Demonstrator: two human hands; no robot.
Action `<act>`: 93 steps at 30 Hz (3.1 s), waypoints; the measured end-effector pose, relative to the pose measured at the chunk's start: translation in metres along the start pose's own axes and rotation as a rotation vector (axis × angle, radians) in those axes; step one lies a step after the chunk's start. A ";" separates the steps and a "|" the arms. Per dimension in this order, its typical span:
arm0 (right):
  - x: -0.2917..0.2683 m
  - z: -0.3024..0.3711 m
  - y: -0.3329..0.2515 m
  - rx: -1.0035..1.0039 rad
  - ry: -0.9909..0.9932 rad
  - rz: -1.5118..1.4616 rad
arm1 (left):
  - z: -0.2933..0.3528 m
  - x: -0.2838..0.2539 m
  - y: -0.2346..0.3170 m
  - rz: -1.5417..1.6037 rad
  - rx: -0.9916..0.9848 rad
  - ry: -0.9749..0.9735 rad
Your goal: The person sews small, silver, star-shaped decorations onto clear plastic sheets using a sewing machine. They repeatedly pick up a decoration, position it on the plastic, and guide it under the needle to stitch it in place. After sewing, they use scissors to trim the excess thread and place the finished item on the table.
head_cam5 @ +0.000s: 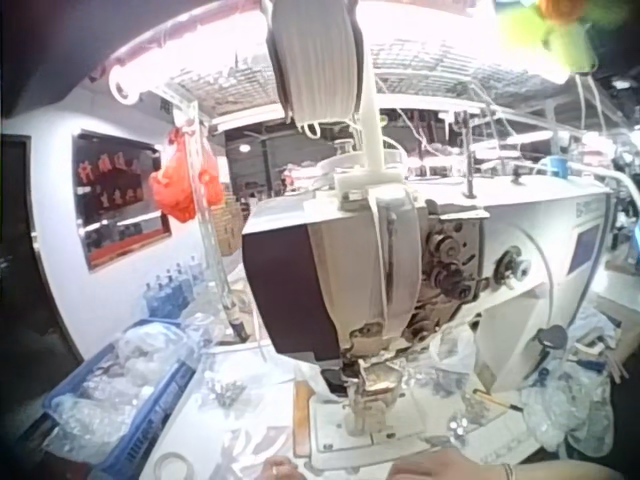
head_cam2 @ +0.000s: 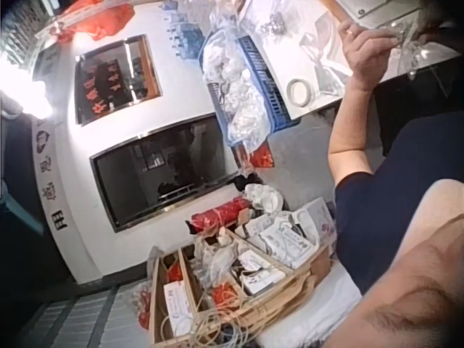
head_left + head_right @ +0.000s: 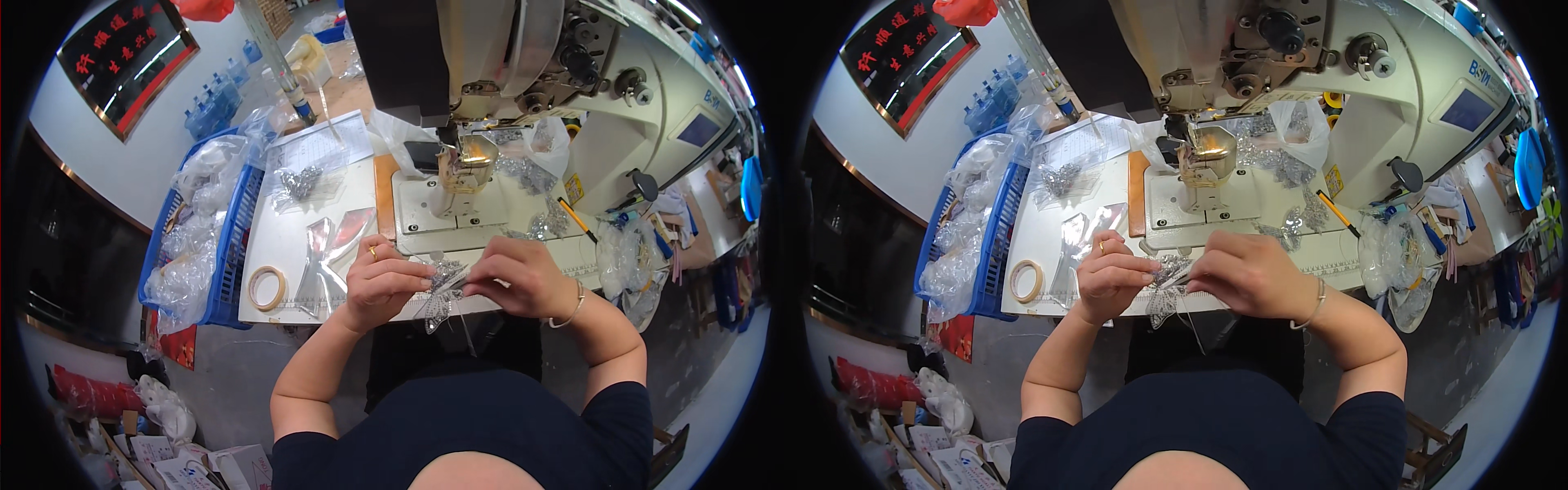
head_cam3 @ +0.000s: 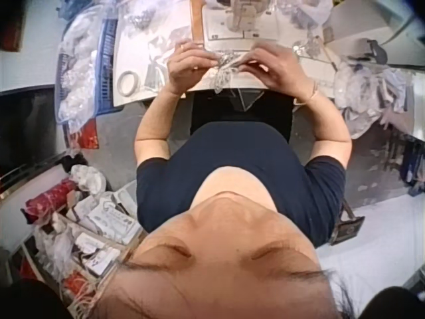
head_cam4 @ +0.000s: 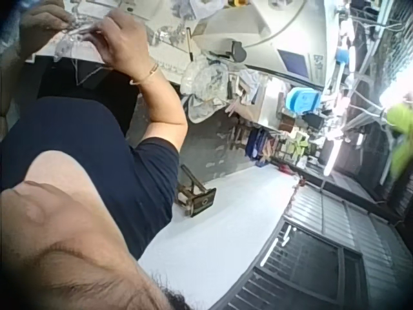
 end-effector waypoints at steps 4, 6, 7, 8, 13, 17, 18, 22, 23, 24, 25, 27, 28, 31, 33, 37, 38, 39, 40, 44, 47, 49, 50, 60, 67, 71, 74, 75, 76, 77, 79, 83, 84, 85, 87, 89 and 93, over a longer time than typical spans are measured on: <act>0.000 0.001 0.003 0.001 -0.055 -0.047 | 0.000 0.004 -0.004 0.051 -0.002 -0.061; 0.003 -0.002 0.001 -0.017 -0.073 -0.064 | 0.000 0.006 -0.005 0.080 -0.020 -0.071; 0.006 -0.002 0.002 -0.021 -0.086 -0.072 | 0.000 0.008 -0.007 0.094 -0.033 -0.066; 0.008 -0.003 0.002 -0.025 -0.099 -0.079 | 0.001 0.009 -0.008 0.108 -0.046 -0.061; 0.010 -0.008 -0.001 -0.083 -0.101 -0.011 | 0.004 0.012 -0.017 0.200 -0.124 -0.070; 0.014 -0.011 -0.004 -0.128 -0.093 0.066 | 0.004 0.014 -0.017 0.195 -0.140 -0.092; 0.014 -0.011 -0.003 -0.114 -0.086 0.032 | 0.005 0.014 -0.018 0.202 -0.147 -0.085; 0.009 -0.003 0.009 -0.027 -0.046 -0.104 | 0.010 0.012 -0.021 0.189 -0.160 -0.063; 0.007 0.001 0.014 0.002 -0.034 -0.138 | 0.011 0.011 -0.021 0.177 -0.160 -0.059; 0.001 0.006 0.023 0.080 0.038 -0.193 | 0.010 0.008 -0.018 0.143 -0.120 -0.060; -0.005 0.012 0.032 0.158 0.110 -0.247 | 0.008 0.005 -0.014 0.110 -0.079 -0.062; 0.000 0.029 0.055 0.419 0.164 -0.535 | 0.005 0.001 -0.007 0.038 -0.040 -0.023; 0.015 0.031 0.061 0.478 0.097 -0.748 | 0.002 0.001 -0.001 -0.037 -0.005 -0.028; 0.062 0.027 0.061 0.583 -0.028 -1.249 | 0.000 0.003 0.014 -0.277 0.100 -0.100; 0.074 0.021 0.056 0.542 0.098 -1.371 | 0.006 -0.002 0.014 -0.393 -0.030 0.133; 0.072 0.020 0.064 0.508 0.300 -1.340 | 0.042 0.004 -0.028 0.422 -0.603 0.565; 0.072 0.017 0.066 0.502 0.275 -1.292 | 0.060 0.027 -0.044 0.885 -0.774 0.590; 0.074 0.015 0.066 0.509 0.241 -1.247 | 0.060 0.039 -0.043 1.242 -0.738 0.431; 0.075 0.010 0.065 0.513 0.206 -1.203 | 0.054 0.052 -0.033 1.578 -0.711 0.324; 0.088 0.005 0.057 0.520 0.058 -1.148 | 0.058 0.058 -0.043 1.226 -0.880 0.239; 0.083 0.008 0.056 0.438 0.079 -0.976 | 0.059 0.056 -0.036 1.056 -0.946 0.309; 0.094 0.016 0.057 0.612 0.113 -1.102 | 0.065 0.062 -0.032 0.963 -0.975 0.358; 0.098 0.018 0.058 0.650 0.119 -1.127 | 0.084 0.078 -0.043 0.963 -1.008 0.406; 0.097 -0.030 0.051 0.467 0.216 -0.953 | 0.091 0.015 -0.059 0.965 -0.990 0.314; 0.122 0.016 0.082 0.733 0.073 -1.032 | 0.033 -0.154 -0.143 0.211 -0.918 -0.041; 0.122 0.065 0.096 0.844 0.140 -0.920 | 0.025 -0.170 -0.226 -0.053 -1.024 -0.540; 0.112 0.089 0.096 0.906 0.177 -0.850 | 0.043 -0.156 -0.283 -0.190 -1.053 -0.846; 0.108 0.097 0.095 0.927 0.191 -0.824 | 0.048 -0.148 -0.299 -0.243 -1.055 -0.947; 0.106 0.104 0.095 0.943 0.212 -0.817 | 0.056 -0.144 -0.315 -0.253 -1.105 -0.949; 0.104 0.111 0.094 0.956 0.232 -0.810 | 0.064 -0.143 -0.330 -0.265 -1.157 -0.949; 0.100 0.122 0.091 0.983 0.300 -0.835 | 0.069 -0.135 -0.347 -0.223 -1.216 -0.887; 0.100 0.129 0.090 0.986 0.326 -0.844 | 0.083 -0.134 -0.353 -0.325 -0.972 -0.521; 0.100 0.127 0.090 0.984 0.335 -0.855 | 0.083 -0.136 -0.346 -0.430 -0.828 -0.402; 0.101 0.126 0.091 0.988 0.340 -0.869 | 0.072 -0.142 -0.320 -0.752 -0.718 -0.243; 0.102 0.126 0.093 0.968 0.299 -0.821 | 0.069 -0.140 -0.287 -0.543 -0.807 -0.173; 0.103 0.126 0.092 0.968 0.273 -0.827 | 0.072 -0.125 -0.252 -0.375 -1.005 -0.238; 0.110 0.101 0.096 0.878 0.188 -0.694 | 0.119 -0.085 -0.197 -0.499 -1.256 -0.511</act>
Point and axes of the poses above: each hand's wrist, its own z-axis away from the middle knuckle, its own x-axis out of the palm, y = z × x, the point moved 7 cm from there along -z, towards the middle knuckle, and after that the axes turned 12 degrees about -y, right-handed, at the moved point
